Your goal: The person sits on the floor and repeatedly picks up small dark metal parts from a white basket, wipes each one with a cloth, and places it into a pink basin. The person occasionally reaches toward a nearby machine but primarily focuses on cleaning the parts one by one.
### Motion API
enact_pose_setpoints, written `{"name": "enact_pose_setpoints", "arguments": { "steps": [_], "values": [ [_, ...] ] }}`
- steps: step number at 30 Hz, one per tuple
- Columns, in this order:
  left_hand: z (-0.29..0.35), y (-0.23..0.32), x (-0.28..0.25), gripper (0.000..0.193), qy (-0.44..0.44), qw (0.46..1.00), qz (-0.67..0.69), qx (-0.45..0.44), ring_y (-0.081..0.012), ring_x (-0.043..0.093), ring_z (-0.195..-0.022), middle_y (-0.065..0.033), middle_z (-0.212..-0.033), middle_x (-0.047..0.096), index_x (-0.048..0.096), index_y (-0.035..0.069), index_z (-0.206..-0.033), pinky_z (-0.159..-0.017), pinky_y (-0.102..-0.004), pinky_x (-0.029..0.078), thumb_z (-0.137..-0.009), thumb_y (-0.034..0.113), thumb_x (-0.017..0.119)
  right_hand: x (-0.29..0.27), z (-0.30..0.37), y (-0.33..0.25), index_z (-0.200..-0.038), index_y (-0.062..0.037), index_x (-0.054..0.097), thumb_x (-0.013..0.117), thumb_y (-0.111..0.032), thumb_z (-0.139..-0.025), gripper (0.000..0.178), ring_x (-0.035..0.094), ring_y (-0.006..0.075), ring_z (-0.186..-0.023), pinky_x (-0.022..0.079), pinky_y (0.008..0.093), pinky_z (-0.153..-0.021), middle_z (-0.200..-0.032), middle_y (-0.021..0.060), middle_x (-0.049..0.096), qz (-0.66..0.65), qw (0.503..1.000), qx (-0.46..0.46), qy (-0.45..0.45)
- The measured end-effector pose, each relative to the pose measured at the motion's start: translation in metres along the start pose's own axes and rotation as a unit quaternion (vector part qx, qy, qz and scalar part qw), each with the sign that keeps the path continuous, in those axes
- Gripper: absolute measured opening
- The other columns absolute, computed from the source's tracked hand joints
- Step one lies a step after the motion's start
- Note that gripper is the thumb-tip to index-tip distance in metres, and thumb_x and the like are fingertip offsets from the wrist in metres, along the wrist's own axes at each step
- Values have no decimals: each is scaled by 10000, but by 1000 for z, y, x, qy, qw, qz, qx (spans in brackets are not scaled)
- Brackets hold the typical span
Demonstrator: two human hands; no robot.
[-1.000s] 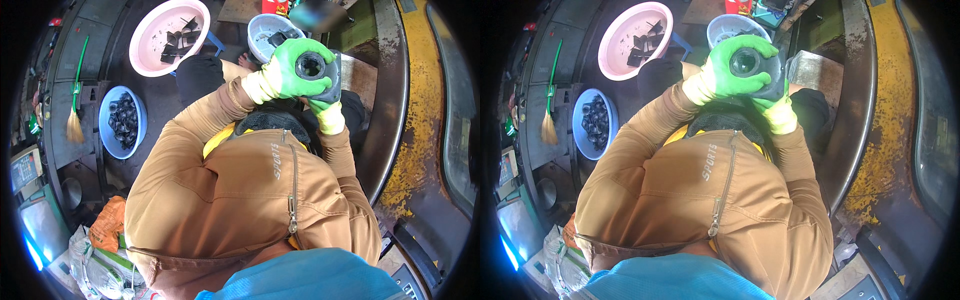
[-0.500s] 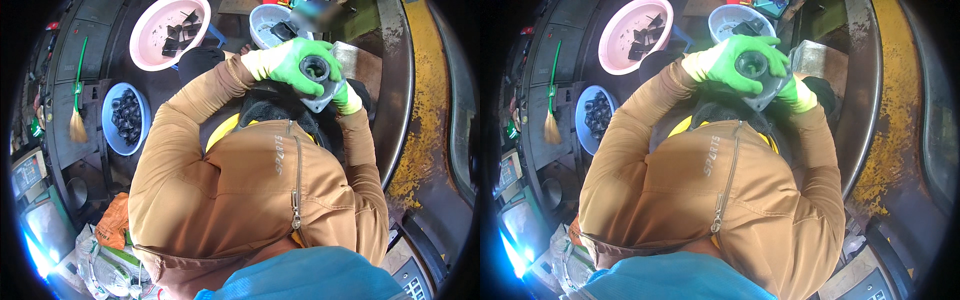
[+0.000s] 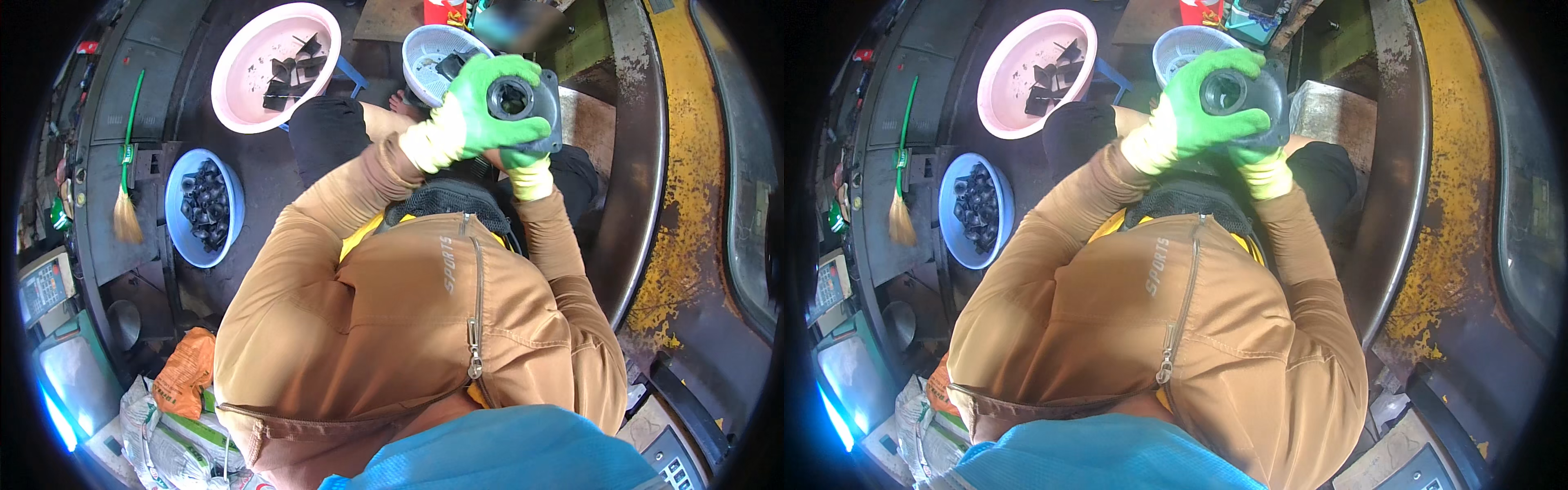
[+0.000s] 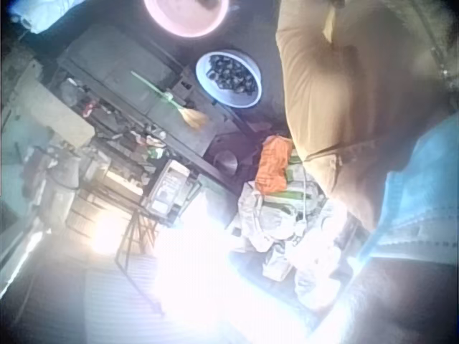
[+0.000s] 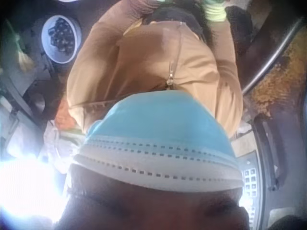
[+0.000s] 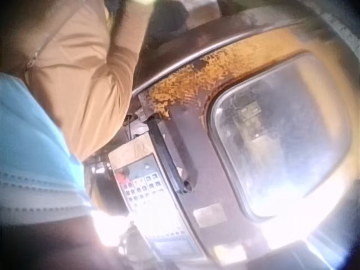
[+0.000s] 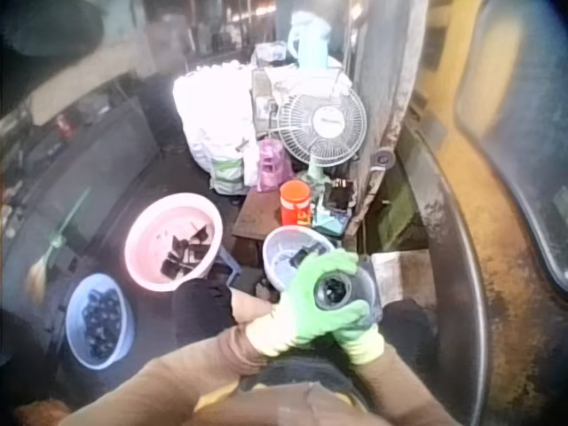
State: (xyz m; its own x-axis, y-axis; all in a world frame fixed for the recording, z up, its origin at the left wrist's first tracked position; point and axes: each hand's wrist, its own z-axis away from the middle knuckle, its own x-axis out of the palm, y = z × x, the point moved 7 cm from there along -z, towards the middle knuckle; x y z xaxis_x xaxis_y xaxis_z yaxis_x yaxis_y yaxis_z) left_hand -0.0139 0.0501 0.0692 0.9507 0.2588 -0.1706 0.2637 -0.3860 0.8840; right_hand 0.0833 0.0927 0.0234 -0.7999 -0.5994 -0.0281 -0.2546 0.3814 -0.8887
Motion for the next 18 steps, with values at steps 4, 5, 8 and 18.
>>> {"name": "enact_pose_setpoints", "arguments": {
  "steps": [4,5,8,18],
  "values": [
    [14,-2,4,477,62,995,5,83,-214,625,-1034,-112,-1120,658,604,25,-1111,-910,-334,495,-688,93,814,9,11,21,-1285,-56,467,489,-194,-973,342,543,158,-1116,462,305,-940,-1209,58,547,-236,969,59,40],
    [14,-1,3,472,53,994,-3,93,-214,625,-1034,-112,-1122,657,607,26,-1108,-909,-334,495,-688,91,811,9,12,23,-1284,-57,468,493,-188,-971,340,544,156,-1113,464,302,-936,-1207,58,548,-196,977,70,43],
    [10,6,-4,457,4,995,2,99,-213,626,-1035,-110,-1121,657,618,30,-1100,-909,-339,497,-687,90,805,9,11,23,-1277,-55,472,526,-158,-951,346,554,150,-1099,475,295,-913,-1196,53,558,-231,962,145,8],
    [9,18,-3,401,-196,978,55,44,-198,626,-1021,-98,-1092,666,643,28,-1074,-911,-334,491,-705,103,784,0,22,4,-1291,-63,498,774,-174,-744,623,558,196,-1143,454,333,-986,-1237,80,578,-55,958,178,-219]
  ]
}}
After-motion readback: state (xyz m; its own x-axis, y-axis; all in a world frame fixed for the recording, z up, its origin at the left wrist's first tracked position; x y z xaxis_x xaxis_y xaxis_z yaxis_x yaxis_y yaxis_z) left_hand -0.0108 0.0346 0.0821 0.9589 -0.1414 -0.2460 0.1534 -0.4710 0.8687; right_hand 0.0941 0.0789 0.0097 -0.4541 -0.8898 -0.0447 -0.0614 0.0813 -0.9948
